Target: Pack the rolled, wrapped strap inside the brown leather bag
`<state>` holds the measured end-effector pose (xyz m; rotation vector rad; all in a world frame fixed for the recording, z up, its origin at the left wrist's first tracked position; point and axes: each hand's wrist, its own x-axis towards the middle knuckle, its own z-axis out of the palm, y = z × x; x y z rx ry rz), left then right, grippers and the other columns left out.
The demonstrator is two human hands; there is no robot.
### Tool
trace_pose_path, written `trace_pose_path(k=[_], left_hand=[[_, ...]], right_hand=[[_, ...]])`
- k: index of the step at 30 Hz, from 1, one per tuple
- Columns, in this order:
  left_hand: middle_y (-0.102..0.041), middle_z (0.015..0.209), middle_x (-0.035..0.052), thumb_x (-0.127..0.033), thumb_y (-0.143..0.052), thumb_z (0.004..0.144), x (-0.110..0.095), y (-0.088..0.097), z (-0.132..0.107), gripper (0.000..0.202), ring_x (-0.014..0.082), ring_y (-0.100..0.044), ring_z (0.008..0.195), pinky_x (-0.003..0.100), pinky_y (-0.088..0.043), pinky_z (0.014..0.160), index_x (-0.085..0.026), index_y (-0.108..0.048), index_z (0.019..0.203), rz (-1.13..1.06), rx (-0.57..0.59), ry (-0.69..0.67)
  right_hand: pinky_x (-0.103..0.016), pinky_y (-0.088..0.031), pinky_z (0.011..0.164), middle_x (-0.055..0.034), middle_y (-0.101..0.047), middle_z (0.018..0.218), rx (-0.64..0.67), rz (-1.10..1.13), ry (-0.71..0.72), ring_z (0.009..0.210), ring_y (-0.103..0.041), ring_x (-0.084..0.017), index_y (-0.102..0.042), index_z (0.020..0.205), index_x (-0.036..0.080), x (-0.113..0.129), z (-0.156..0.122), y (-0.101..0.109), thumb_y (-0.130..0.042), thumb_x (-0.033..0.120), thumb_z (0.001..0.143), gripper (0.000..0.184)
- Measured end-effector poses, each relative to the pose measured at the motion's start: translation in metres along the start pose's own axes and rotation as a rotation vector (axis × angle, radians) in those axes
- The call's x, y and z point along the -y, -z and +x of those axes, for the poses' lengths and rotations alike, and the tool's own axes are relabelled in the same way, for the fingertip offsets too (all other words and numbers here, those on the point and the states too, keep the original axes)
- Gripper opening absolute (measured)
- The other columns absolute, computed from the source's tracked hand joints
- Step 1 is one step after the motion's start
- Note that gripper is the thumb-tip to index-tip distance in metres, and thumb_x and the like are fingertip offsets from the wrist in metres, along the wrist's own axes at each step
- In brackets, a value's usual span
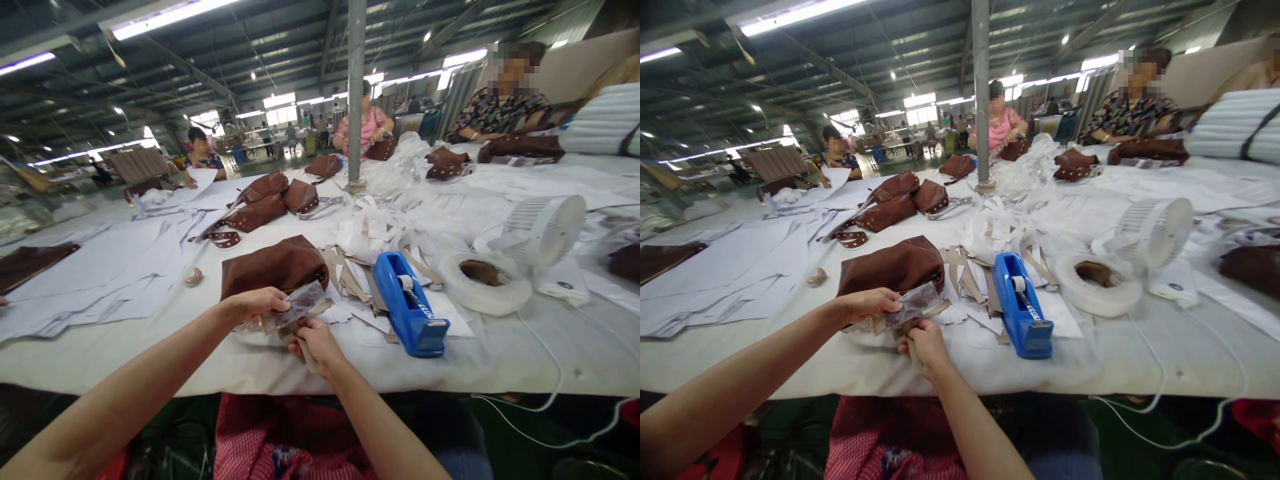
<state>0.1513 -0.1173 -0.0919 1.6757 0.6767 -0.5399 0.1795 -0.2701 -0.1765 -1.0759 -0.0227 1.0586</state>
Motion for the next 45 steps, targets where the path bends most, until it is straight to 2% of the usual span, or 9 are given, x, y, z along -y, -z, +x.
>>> trace_pose_path(k=[9, 13, 18, 23, 26, 30, 35, 42, 45], left_hand=[[-0.065, 0.07, 0.004, -0.033, -0.059, 0.066, -0.002, -0.021, -0.009, 0.026, 0.0203, -0.061, 0.068, 0.03, -0.048, 0.066, -0.012, -0.064, 0.081, 0.097, 0.023, -0.131], [-0.061, 0.076, 0.0038, -0.027, -0.049, 0.073, 0.007, -0.029, -0.008, 0.017, 0.0246, -0.058, 0.084, 0.038, -0.046, 0.079, -0.015, -0.061, 0.074, 0.533, -0.221, -0.188], [-0.061, 0.09, 0.0045, -0.023, -0.045, 0.083, 0.041, -0.052, -0.005, 0.017, 0.0262, -0.048, 0.105, 0.056, -0.028, 0.104, -0.018, -0.06, 0.077, 0.89, -0.487, -0.323], [-0.063, 0.092, 0.0058, -0.02, -0.046, 0.085, 0.056, -0.066, -0.006, 0.014, 0.0257, -0.047, 0.11, 0.062, -0.019, 0.108, -0.018, -0.06, 0.083, 0.945, -0.579, -0.375], [-0.063, 0.092, 0.0058, -0.019, -0.048, 0.085, 0.054, -0.059, -0.01, 0.013, 0.0246, -0.048, 0.106, 0.064, -0.017, 0.109, -0.019, -0.06, 0.081, 0.941, -0.559, -0.367], [-0.063, 0.088, 0.0047, -0.021, -0.051, 0.085, 0.056, -0.052, -0.014, 0.013, 0.0244, -0.049, 0.104, 0.068, -0.013, 0.108, -0.019, -0.06, 0.076, 0.933, -0.535, -0.37], [-0.064, 0.087, 0.0053, -0.017, -0.052, 0.083, 0.068, -0.06, -0.013, 0.013, 0.0254, -0.048, 0.1, 0.07, -0.013, 0.107, -0.019, -0.061, 0.074, 0.902, -0.63, -0.434], [-0.063, 0.099, 0.0051, -0.016, -0.054, 0.08, 0.08, -0.068, -0.011, 0.027, 0.0241, -0.052, 0.101, 0.066, -0.008, 0.112, -0.02, -0.05, 0.106, 0.722, -0.728, -0.509], [-0.063, 0.102, 0.0064, -0.016, -0.052, 0.08, 0.082, -0.069, -0.009, 0.03, 0.0249, -0.053, 0.102, 0.065, -0.004, 0.113, -0.02, -0.044, 0.109, 0.701, -0.736, -0.541]], right_hand=[[-0.025, -0.054, 0.051, 0.0, -0.064, 0.054, -0.041, 0.251, -0.032, 0.049, -0.06, -0.013, -0.06, 0.061, 0.015, -0.002, 0.015, -0.001, -0.067, 0.009, 0.055, 0.011], [-0.029, -0.057, 0.059, -0.0031, -0.069, 0.065, 0.011, 0.252, -0.065, 0.058, -0.066, -0.017, -0.06, 0.072, 0.016, 0.001, 0.009, 0.007, -0.061, 0.009, 0.056, 0.017], [-0.027, -0.055, 0.062, 0.0006, -0.068, 0.073, 0.087, 0.054, -0.045, 0.064, -0.065, -0.015, -0.054, 0.082, 0.021, -0.018, -0.024, 0.032, -0.059, 0.012, 0.06, 0.024], [-0.03, -0.054, 0.076, -0.0043, -0.067, 0.1, 0.245, -0.517, 0.356, 0.087, -0.064, -0.018, -0.063, 0.107, 0.023, -0.03, -0.042, 0.043, -0.053, 0.01, 0.068, 0.042], [-0.028, -0.05, 0.073, -0.0036, -0.065, 0.085, 0.203, -0.89, 0.641, 0.081, -0.061, -0.017, -0.069, 0.092, 0.022, -0.023, -0.037, 0.043, -0.05, 0.01, 0.076, 0.027], [-0.025, -0.048, 0.069, -0.0043, -0.061, 0.082, 0.12, -1.087, 0.886, 0.076, -0.06, -0.016, -0.068, 0.088, 0.021, -0.014, -0.024, 0.042, -0.047, 0.014, 0.088, 0.022], [-0.027, -0.047, 0.074, -0.0051, -0.063, 0.085, 0.149, -1.338, 1.133, 0.08, -0.059, -0.018, -0.069, 0.089, 0.024, -0.006, -0.014, 0.03, -0.048, 0.018, 0.092, 0.022], [-0.033, -0.047, 0.09, -0.0101, -0.048, 0.139, 0.275, -1.327, 0.905, 0.113, -0.057, -0.023, -0.064, 0.081, 0.022, 0.018, 0.005, 0.026, -0.054, 0.014, 0.082, 0.013], [-0.036, -0.045, 0.093, -0.0088, -0.055, 0.133, 0.423, -1.32, 0.79, 0.114, -0.057, -0.024, -0.062, 0.079, 0.022, 0.028, 0.013, 0.028, -0.055, 0.014, 0.08, 0.011]])
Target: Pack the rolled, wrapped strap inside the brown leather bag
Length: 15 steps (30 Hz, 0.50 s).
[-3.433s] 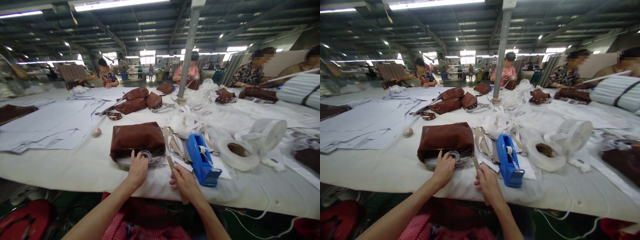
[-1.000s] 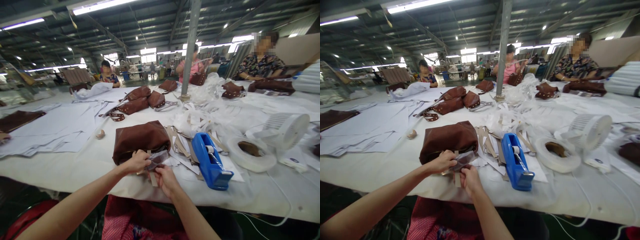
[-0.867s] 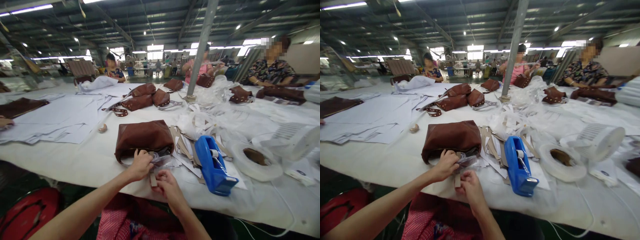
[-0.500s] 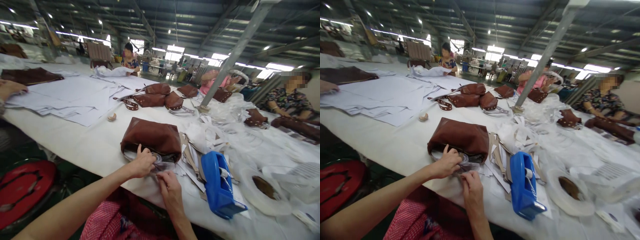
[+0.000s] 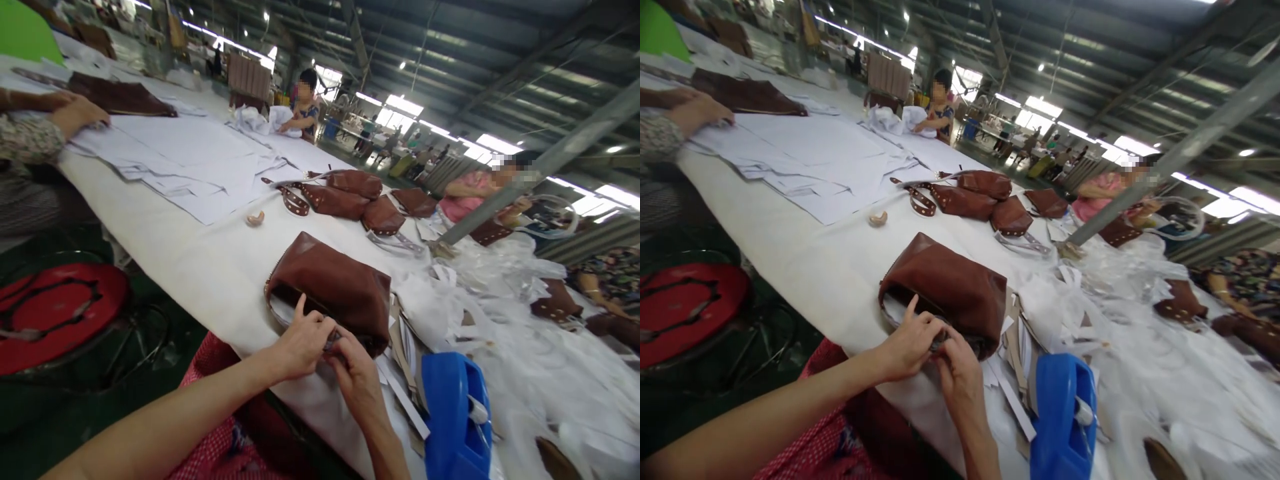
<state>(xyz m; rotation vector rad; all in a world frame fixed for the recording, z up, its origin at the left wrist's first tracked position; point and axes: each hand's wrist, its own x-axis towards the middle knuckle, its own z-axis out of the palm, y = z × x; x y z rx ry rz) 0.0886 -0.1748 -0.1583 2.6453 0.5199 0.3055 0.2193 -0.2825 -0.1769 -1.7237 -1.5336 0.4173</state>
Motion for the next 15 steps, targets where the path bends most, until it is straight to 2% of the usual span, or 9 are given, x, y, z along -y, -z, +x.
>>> trace_pose_path(k=[3, 5, 7, 11, 15], left_hand=[[-0.062, 0.107, 0.008, -0.014, -0.051, 0.081, 0.0, -0.001, -0.001, 0.033, 0.0254, -0.054, 0.104, 0.067, -0.003, 0.112, -0.019, -0.041, 0.111, -0.009, 0.001, -0.024], [-0.062, 0.107, 0.0094, -0.014, -0.052, 0.08, 0.001, 0.0, -0.001, 0.035, 0.0257, -0.054, 0.105, 0.068, -0.004, 0.112, -0.018, -0.04, 0.113, -0.009, 0.019, -0.036], [-0.062, 0.107, 0.0106, -0.015, -0.054, 0.08, 0.002, 0.001, 0.0, 0.037, 0.0257, -0.054, 0.105, 0.068, -0.005, 0.112, -0.017, -0.039, 0.114, -0.014, 0.023, -0.052], [-0.063, 0.102, 0.0095, -0.013, -0.053, 0.08, 0.004, 0.005, 0.001, 0.032, 0.0249, -0.055, 0.103, 0.069, -0.01, 0.111, -0.017, -0.043, 0.109, -0.033, 0.033, -0.089], [-0.064, 0.096, 0.0068, -0.018, -0.057, 0.08, 0.006, 0.011, -0.003, 0.02, 0.0264, -0.054, 0.108, 0.069, -0.008, 0.11, -0.019, -0.049, 0.098, -0.066, 0.018, -0.118]], right_hand=[[-0.031, -0.046, 0.086, -0.0063, -0.064, 0.114, 0.061, 0.068, -0.032, 0.103, -0.06, -0.021, -0.061, 0.078, 0.023, -0.002, 0.002, 0.002, -0.055, 0.016, 0.08, 0.01], [-0.028, -0.046, 0.078, -0.0047, -0.065, 0.101, 0.039, 0.107, -0.073, 0.093, -0.06, -0.02, -0.061, 0.076, 0.023, -0.002, 0.001, 0.001, -0.056, 0.018, 0.081, 0.009], [-0.028, -0.045, 0.077, -0.0032, -0.064, 0.092, 0.003, 0.161, -0.106, 0.089, -0.06, -0.019, -0.062, 0.075, 0.023, -0.002, -0.002, -0.002, -0.056, 0.02, 0.082, 0.009], [-0.031, -0.044, 0.082, -0.0023, -0.066, 0.085, -0.06, 0.238, -0.178, 0.087, -0.06, -0.019, -0.064, 0.075, 0.022, -0.002, -0.005, -0.008, -0.058, 0.023, 0.081, 0.009], [-0.031, -0.045, 0.082, -0.0029, -0.068, 0.088, -0.125, 0.238, -0.246, 0.091, -0.061, -0.02, -0.066, 0.076, 0.022, -0.004, -0.006, -0.012, -0.061, 0.027, 0.08, 0.009]])
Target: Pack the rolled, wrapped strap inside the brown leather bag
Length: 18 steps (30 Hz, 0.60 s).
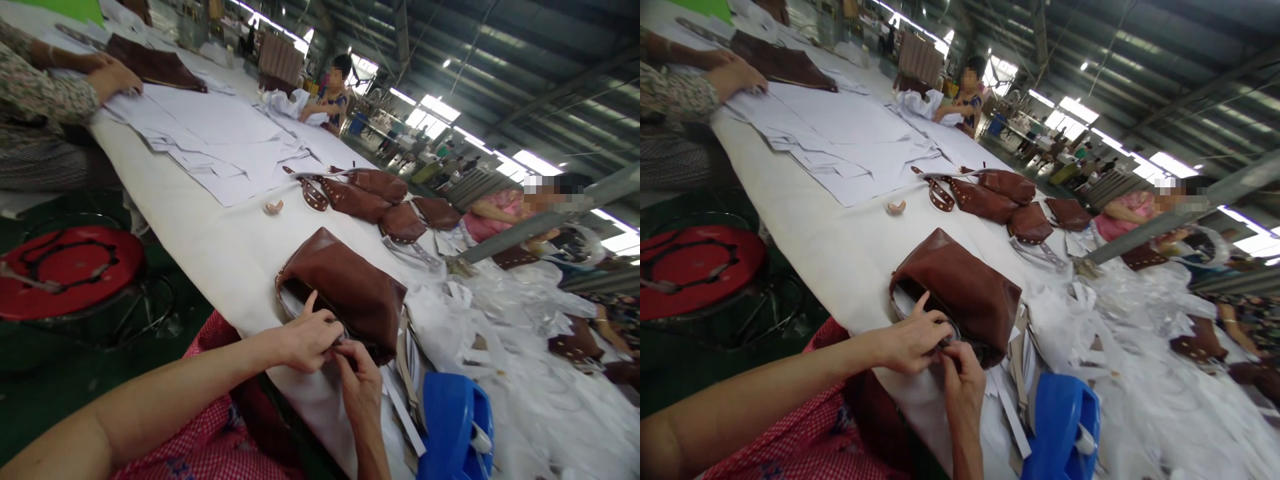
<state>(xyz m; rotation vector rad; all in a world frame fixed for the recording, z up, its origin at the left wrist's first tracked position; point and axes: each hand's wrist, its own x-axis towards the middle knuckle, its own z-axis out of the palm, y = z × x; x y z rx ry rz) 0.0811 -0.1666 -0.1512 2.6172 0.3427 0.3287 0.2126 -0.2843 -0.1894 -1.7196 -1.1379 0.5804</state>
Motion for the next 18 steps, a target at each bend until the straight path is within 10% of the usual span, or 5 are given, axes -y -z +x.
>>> trace_pose_path(k=[13, 18], left_hand=[[-0.067, 0.082, 0.004, -0.02, -0.056, 0.081, -0.01, -0.027, -0.009, 0.006, 0.0248, -0.054, 0.106, 0.063, -0.007, 0.113, -0.021, -0.06, 0.077, -0.058, -0.203, 0.236], [-0.065, 0.083, 0.0034, -0.021, -0.056, 0.08, -0.01, -0.024, -0.007, 0.004, 0.0238, -0.054, 0.105, 0.062, -0.008, 0.114, -0.021, -0.058, 0.077, -0.089, -0.201, 0.264]], right_hand=[[-0.033, -0.053, 0.071, -0.004, -0.069, 0.088, 0.0, 0.057, -0.169, 0.074, -0.063, -0.019, -0.061, 0.109, 0.021, -0.004, -0.001, 0.001, -0.069, 0.033, 0.076, 0.036], [-0.034, -0.052, 0.079, -0.0061, -0.069, 0.094, 0.167, -0.068, 0.067, 0.085, -0.064, -0.021, -0.072, 0.101, 0.024, 0.005, 0.01, 0.016, -0.061, 0.028, 0.082, 0.022]])
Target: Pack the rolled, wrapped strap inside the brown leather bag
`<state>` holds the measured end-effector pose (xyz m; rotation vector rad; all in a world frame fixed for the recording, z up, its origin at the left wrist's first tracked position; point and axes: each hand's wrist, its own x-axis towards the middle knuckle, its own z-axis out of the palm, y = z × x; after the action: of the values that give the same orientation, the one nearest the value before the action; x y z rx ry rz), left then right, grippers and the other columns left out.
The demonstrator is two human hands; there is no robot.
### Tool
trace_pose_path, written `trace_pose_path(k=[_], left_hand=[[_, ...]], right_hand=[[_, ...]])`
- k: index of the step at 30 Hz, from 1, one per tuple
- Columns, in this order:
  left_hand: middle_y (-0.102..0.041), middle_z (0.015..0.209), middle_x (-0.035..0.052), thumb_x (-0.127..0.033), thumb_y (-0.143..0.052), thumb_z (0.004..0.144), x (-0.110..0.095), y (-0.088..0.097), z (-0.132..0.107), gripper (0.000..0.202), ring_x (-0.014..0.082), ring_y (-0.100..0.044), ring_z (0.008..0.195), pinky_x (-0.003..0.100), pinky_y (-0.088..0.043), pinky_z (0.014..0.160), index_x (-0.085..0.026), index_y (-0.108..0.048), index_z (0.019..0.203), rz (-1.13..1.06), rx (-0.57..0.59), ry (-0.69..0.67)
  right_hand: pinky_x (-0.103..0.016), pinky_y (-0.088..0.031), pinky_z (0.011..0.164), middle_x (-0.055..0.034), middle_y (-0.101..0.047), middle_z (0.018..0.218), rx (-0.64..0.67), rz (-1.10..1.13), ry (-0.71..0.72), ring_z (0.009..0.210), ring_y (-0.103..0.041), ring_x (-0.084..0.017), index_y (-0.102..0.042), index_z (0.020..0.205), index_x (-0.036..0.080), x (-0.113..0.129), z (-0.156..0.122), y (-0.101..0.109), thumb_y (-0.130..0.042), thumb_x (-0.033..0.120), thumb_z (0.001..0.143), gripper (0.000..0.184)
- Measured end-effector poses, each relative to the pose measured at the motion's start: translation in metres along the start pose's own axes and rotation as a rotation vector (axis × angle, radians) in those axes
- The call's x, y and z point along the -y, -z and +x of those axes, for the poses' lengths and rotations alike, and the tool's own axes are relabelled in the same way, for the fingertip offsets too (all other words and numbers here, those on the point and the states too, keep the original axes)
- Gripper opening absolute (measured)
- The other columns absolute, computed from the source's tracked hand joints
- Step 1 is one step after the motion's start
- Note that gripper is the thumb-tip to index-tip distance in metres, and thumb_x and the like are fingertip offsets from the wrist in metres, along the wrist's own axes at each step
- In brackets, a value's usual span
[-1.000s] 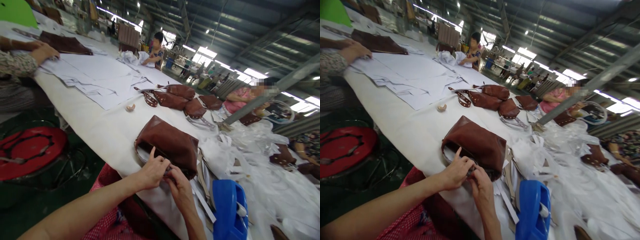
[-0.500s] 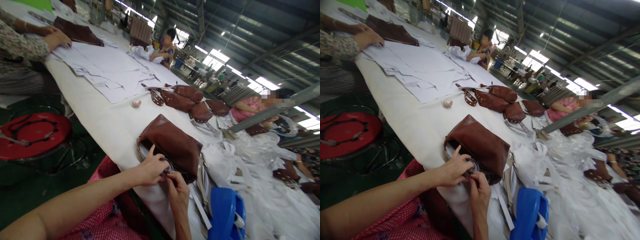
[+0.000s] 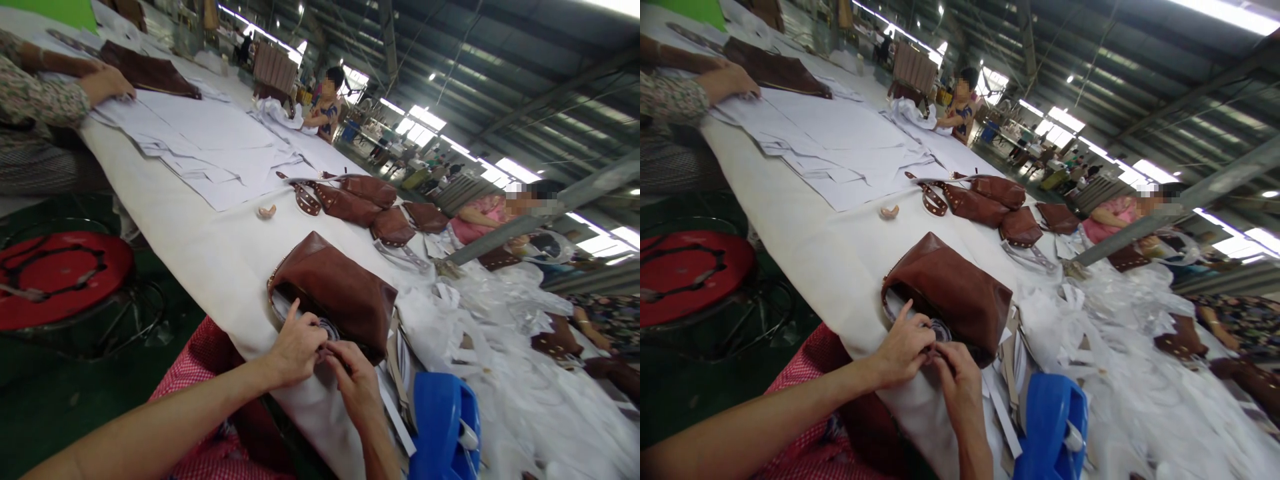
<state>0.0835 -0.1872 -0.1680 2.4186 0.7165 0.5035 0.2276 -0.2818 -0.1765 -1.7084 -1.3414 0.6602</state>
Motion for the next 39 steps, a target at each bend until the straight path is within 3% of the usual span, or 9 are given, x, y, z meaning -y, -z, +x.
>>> trace_pose_path(k=[5, 11, 16, 23, 27, 30, 34, 39], left_hand=[[-0.063, 0.089, 0.0016, -0.021, -0.058, 0.076, 0.0, 0.003, 0.0, 0.017, 0.0222, -0.055, 0.101, 0.059, -0.006, 0.115, -0.022, -0.053, 0.092, -0.024, 0.019, 0.026], [-0.062, 0.091, 0.0021, -0.023, -0.055, 0.078, -0.001, 0.004, -0.001, 0.014, 0.0224, -0.055, 0.102, 0.059, -0.006, 0.115, -0.022, -0.051, 0.092, -0.049, 0.005, 0.045], [-0.062, 0.086, 0.0006, -0.02, -0.055, 0.078, -0.004, 0.002, 0.003, 0.01, 0.0206, -0.056, 0.097, 0.056, -0.008, 0.116, -0.022, -0.054, 0.088, -0.064, -0.014, 0.102], [-0.061, 0.086, 0.0004, -0.015, -0.051, 0.077, -0.005, 0.001, 0.002, 0.014, 0.0195, -0.055, 0.097, 0.054, -0.009, 0.117, -0.022, -0.054, 0.087, -0.044, -0.026, 0.097], [-0.061, 0.086, 0.0003, -0.011, -0.048, 0.074, -0.005, 0.001, 0.001, 0.019, 0.0194, -0.055, 0.1, 0.053, -0.006, 0.118, -0.022, -0.053, 0.088, -0.029, -0.019, 0.068], [-0.062, 0.086, 0.0007, -0.013, -0.051, 0.074, -0.005, 0.001, 0.001, 0.016, 0.0202, -0.055, 0.1, 0.054, -0.006, 0.118, -0.022, -0.053, 0.086, -0.027, -0.014, 0.062], [-0.061, 0.085, 0.0011, -0.011, -0.05, 0.072, -0.004, 0.0, 0.0, 0.018, 0.0206, -0.055, 0.102, 0.056, -0.007, 0.117, -0.022, -0.052, 0.086, -0.027, -0.023, 0.053], [-0.061, 0.087, 0.0018, -0.01, -0.048, 0.071, -0.004, 0.0, 0.0, 0.021, 0.0207, -0.054, 0.103, 0.057, -0.007, 0.116, -0.022, -0.051, 0.087, -0.024, -0.018, 0.037]], right_hand=[[-0.029, -0.049, 0.076, -0.0041, -0.066, 0.084, -0.028, -0.136, 0.035, 0.08, -0.063, -0.019, -0.073, 0.081, 0.024, 0.008, 0.0, -0.003, -0.059, 0.023, 0.083, 0.014], [-0.027, -0.047, 0.075, -0.0033, -0.066, 0.086, -0.045, -0.197, 0.083, 0.079, -0.063, -0.018, -0.07, 0.08, 0.024, 0.009, -0.001, -0.007, -0.055, 0.02, 0.085, 0.016], [-0.026, -0.047, 0.073, -0.0035, -0.069, 0.092, -0.092, -0.347, 0.171, 0.08, -0.064, -0.017, -0.07, 0.085, 0.026, 0.005, -0.002, -0.009, -0.051, 0.019, 0.087, 0.02], [-0.035, -0.05, 0.084, -0.0084, -0.071, 0.102, -0.198, -0.395, 0.345, 0.092, -0.064, -0.022, -0.071, 0.107, 0.028, -0.02, -0.014, -0.016, -0.051, 0.017, 0.088, 0.029], [-0.033, -0.051, 0.084, -0.0093, -0.067, 0.104, -0.011, -0.275, 0.333, 0.096, -0.063, -0.022, -0.068, 0.115, 0.027, -0.011, -0.012, -0.003, -0.051, 0.02, 0.087, 0.033], [-0.029, -0.05, 0.078, -0.0072, -0.065, 0.098, 0.147, -0.089, 0.183, 0.091, -0.062, -0.019, -0.071, 0.104, 0.025, 0.004, -0.003, 0.009, -0.043, 0.024, 0.092, 0.031], [-0.027, -0.046, 0.073, -0.003, -0.062, 0.081, 0.153, 0.019, 0.07, 0.079, -0.06, -0.017, -0.068, 0.072, 0.021, 0.007, 0.011, 0.012, -0.056, 0.024, 0.086, 0.019], [-0.028, -0.045, 0.076, -0.0018, -0.062, 0.08, 0.186, -0.053, 0.061, 0.08, -0.059, -0.017, -0.065, 0.072, 0.021, 0.001, 0.018, 0.009, -0.061, 0.019, 0.08, 0.009]])
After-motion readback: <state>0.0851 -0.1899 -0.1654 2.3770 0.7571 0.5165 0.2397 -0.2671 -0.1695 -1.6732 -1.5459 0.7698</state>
